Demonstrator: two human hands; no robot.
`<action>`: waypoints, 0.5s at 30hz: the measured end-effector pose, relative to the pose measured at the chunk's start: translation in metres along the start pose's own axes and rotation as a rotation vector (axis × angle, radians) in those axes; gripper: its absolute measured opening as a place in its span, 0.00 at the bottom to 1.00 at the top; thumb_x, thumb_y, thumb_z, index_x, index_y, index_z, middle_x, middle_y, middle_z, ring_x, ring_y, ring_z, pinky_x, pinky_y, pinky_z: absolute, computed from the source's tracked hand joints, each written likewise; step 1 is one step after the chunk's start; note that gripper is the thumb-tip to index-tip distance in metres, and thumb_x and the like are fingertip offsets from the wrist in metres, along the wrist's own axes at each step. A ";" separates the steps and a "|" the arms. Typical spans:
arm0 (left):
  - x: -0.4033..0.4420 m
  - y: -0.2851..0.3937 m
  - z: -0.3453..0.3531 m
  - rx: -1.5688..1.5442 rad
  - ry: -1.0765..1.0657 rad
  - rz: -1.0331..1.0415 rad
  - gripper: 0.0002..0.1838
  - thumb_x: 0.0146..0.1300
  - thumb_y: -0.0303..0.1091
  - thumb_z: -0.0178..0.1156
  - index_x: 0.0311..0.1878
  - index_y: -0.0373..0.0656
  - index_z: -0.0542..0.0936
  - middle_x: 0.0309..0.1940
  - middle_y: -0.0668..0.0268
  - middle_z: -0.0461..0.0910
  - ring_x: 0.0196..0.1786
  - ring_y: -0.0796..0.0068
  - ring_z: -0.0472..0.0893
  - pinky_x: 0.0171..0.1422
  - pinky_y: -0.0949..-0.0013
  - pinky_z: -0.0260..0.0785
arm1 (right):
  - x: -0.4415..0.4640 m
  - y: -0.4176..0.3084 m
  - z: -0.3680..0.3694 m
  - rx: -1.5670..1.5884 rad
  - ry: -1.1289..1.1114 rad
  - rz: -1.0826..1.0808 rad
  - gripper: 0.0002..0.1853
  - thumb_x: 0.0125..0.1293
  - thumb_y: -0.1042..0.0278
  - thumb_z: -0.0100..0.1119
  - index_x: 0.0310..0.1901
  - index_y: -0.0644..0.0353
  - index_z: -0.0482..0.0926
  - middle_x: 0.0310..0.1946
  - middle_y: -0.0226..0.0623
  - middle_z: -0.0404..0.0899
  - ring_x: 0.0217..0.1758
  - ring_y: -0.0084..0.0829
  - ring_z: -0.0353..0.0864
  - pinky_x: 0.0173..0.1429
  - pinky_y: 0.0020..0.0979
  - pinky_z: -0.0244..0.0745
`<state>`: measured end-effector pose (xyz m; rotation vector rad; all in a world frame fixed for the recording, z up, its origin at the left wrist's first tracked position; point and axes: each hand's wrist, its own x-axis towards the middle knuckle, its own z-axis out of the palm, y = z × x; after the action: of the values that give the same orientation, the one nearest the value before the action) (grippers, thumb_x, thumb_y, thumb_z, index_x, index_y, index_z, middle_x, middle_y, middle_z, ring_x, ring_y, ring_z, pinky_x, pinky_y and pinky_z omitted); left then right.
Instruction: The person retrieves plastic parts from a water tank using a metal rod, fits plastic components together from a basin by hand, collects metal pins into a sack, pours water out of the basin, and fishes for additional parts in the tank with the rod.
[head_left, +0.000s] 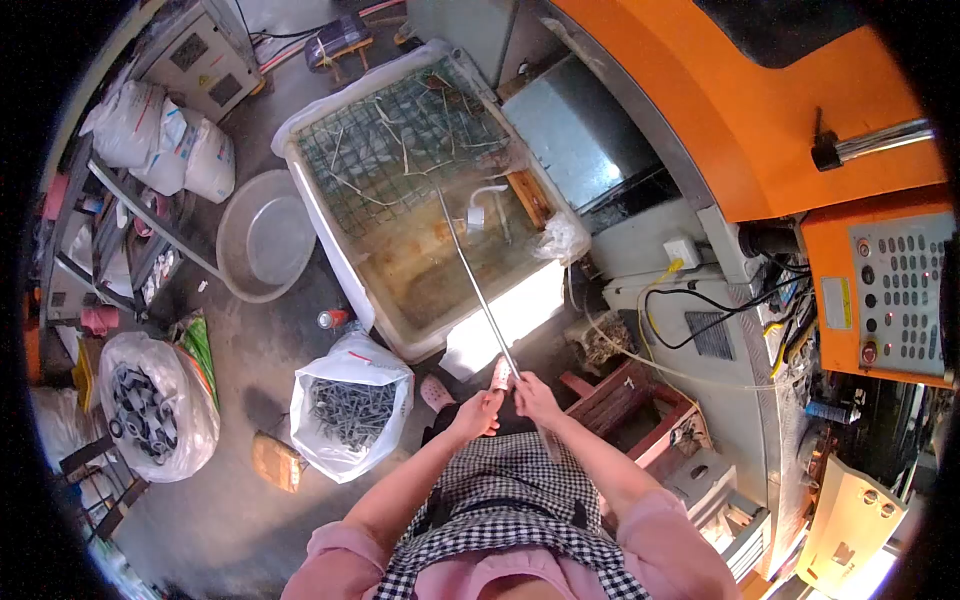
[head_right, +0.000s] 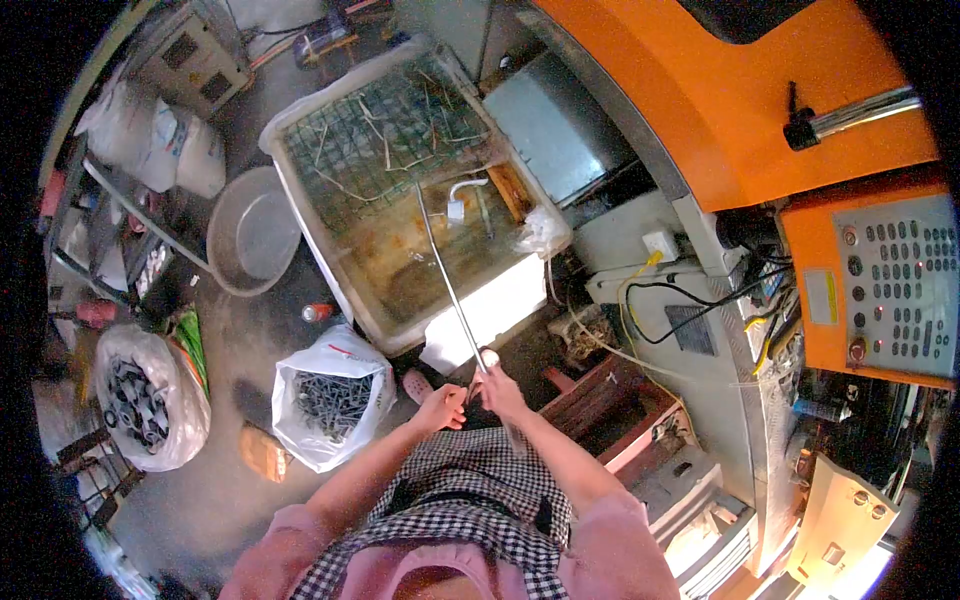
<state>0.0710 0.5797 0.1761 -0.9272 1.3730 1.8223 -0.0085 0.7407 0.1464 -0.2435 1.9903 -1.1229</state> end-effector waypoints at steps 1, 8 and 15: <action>-0.002 0.004 0.001 -0.027 0.021 0.020 0.24 0.64 0.50 0.51 0.54 0.40 0.68 0.29 0.63 0.76 0.27 0.73 0.79 0.29 0.70 0.74 | 0.009 -0.021 0.013 0.241 -0.018 0.173 0.13 0.70 0.63 0.42 0.49 0.63 0.66 0.23 0.31 0.72 0.26 0.19 0.72 0.26 0.22 0.67; 0.008 -0.007 -0.027 -0.326 0.190 0.205 0.36 0.66 0.48 0.49 0.68 0.43 0.43 0.28 0.60 0.75 0.22 0.76 0.75 0.24 0.73 0.70 | 0.085 -0.042 0.091 0.647 -0.025 -0.022 0.17 0.70 0.64 0.44 0.53 0.66 0.61 0.28 0.33 0.71 0.31 0.23 0.71 0.39 0.24 0.69; 0.092 -0.040 -0.045 -0.351 0.540 0.407 0.36 0.66 0.38 0.52 0.70 0.45 0.44 0.24 0.68 0.72 0.15 0.83 0.66 0.17 0.79 0.59 | 0.158 -0.034 0.080 0.502 -0.421 0.130 0.23 0.70 0.57 0.46 0.60 0.60 0.59 0.35 0.34 0.72 0.41 0.22 0.72 0.48 0.22 0.68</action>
<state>0.0626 0.5532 0.0692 -1.4915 1.6855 2.2737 -0.0594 0.5890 0.0627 -0.0748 1.2936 -1.3196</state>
